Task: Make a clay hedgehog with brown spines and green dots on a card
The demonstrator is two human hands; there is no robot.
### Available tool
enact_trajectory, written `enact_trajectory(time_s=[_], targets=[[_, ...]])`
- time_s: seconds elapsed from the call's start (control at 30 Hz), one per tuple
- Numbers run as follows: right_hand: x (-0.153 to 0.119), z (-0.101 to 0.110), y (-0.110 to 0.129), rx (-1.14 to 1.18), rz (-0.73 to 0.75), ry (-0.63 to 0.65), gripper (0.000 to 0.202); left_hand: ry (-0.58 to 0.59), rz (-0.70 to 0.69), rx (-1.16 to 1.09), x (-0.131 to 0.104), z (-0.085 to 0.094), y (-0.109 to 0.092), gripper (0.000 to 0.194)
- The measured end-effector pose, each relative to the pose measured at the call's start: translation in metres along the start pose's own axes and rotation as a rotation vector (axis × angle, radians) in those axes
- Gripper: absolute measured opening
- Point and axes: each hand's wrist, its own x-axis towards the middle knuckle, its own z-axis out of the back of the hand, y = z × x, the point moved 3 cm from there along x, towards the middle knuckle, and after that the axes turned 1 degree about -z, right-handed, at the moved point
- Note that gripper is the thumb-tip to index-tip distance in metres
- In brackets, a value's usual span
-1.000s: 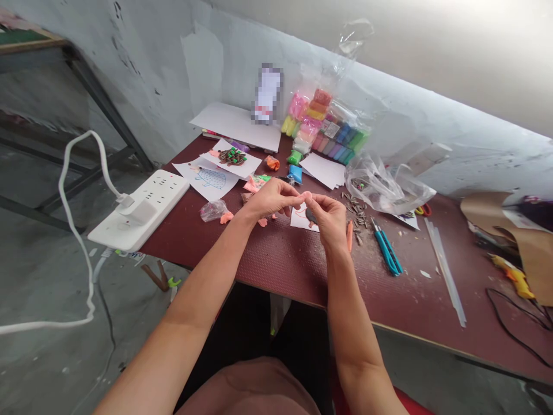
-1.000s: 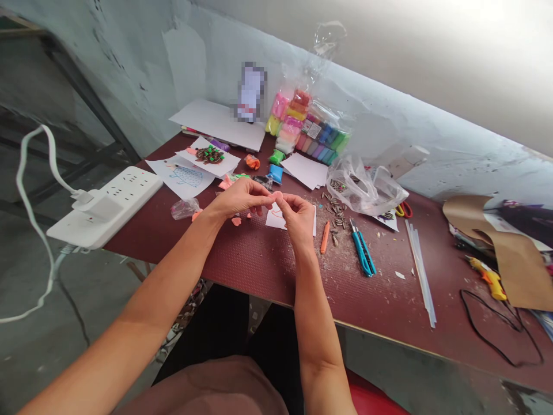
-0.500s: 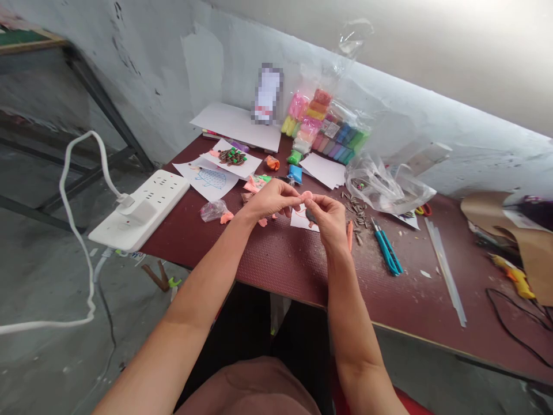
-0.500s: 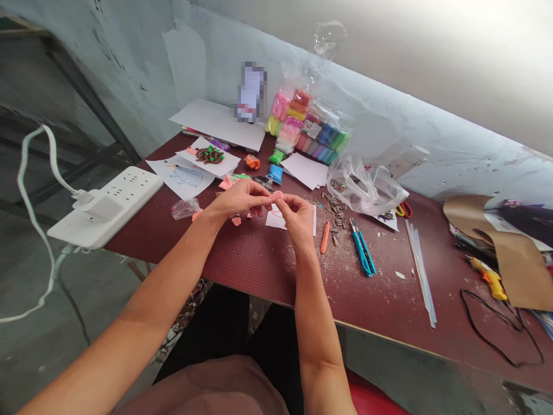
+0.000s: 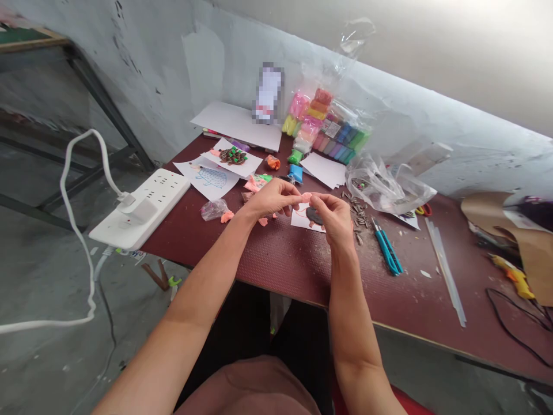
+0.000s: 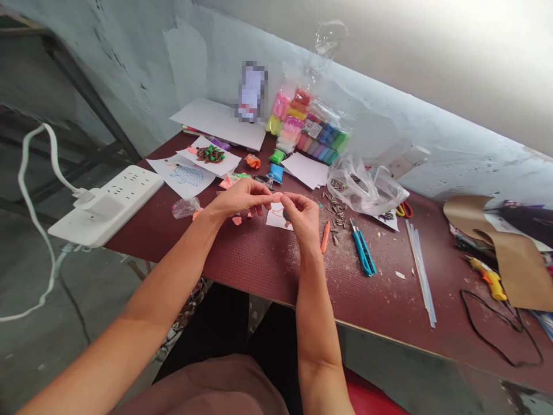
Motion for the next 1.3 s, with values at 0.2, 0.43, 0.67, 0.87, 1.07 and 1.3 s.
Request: enact_trajectory(time_s=[0.2, 0.43, 0.67, 0.87, 1.07, 1.3], targets=[[-0.001, 0.007, -0.006, -0.002, 0.033, 0.035, 0.048, -0.004, 0.0, 0.02, 0.003, -0.001, 0.006, 0.032], [0.005, 0.012, -0.004, -0.099, 0.049, 0.072, 0.04, 0.025, 0.016, 0.038, 0.007, -0.005, 0.012, 0.019], [0.023, 0.021, -0.014, -0.261, -0.049, 0.186, 0.038, -0.164, 0.074, 0.282, 0.017, 0.0, 0.029, 0.025], [0.027, 0.019, -0.022, -0.383, -0.09, 0.139, 0.026, -0.225, 0.013, 0.47, 0.018, 0.001, 0.031, 0.018], [0.021, 0.012, -0.013, -0.515, -0.129, 0.195, 0.025, -0.171, 0.017, 0.606, 0.018, -0.003, 0.03, 0.025], [0.021, 0.009, -0.009, -0.646, -0.133, 0.154, 0.022, -0.081, -0.013, 0.798, 0.017, -0.01, 0.027, 0.036]])
